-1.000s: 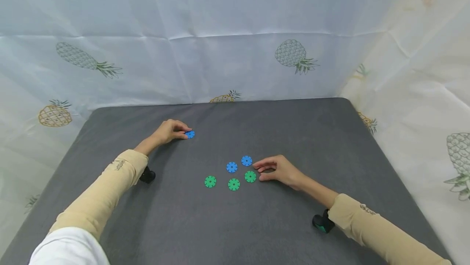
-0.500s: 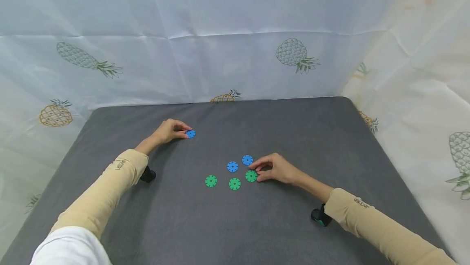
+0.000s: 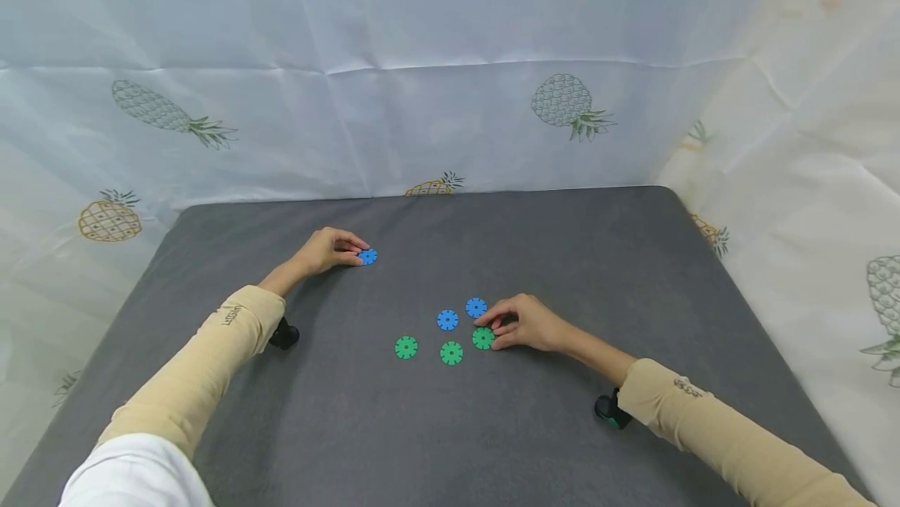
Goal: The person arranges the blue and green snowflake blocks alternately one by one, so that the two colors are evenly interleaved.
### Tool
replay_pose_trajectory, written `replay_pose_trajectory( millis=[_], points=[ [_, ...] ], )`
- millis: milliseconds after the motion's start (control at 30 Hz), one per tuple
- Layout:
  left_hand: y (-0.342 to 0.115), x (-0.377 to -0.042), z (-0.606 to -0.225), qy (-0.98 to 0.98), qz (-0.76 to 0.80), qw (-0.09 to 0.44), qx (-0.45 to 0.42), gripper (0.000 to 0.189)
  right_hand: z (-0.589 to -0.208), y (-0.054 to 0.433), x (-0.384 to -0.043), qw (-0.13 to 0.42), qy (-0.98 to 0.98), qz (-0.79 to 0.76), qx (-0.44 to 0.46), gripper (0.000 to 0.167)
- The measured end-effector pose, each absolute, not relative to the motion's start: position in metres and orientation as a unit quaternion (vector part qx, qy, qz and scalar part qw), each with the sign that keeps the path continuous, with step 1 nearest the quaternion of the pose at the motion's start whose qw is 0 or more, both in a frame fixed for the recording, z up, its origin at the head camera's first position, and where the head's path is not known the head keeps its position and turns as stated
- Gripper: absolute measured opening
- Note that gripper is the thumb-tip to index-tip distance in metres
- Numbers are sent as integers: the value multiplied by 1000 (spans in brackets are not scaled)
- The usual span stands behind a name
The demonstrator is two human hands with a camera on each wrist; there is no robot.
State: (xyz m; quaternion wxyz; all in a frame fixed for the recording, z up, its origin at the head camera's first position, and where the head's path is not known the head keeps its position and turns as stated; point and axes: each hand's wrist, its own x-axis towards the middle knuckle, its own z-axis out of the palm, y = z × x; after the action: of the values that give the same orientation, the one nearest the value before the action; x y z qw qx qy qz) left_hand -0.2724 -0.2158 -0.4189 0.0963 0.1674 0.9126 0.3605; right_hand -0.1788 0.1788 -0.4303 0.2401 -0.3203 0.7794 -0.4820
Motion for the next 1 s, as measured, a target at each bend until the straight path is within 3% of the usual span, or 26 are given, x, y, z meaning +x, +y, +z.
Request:
replay_pose_trajectory(
  millis=[333, 1000],
  points=[
    [-214, -275, -419, 915, 354, 94, 172, 26, -431, 180, -185, 224, 777, -483, -335, 34],
    [-215, -272, -418, 918, 347, 100, 160, 25, -434, 179, -197, 259, 771, -432, -390, 37]
  ],
)
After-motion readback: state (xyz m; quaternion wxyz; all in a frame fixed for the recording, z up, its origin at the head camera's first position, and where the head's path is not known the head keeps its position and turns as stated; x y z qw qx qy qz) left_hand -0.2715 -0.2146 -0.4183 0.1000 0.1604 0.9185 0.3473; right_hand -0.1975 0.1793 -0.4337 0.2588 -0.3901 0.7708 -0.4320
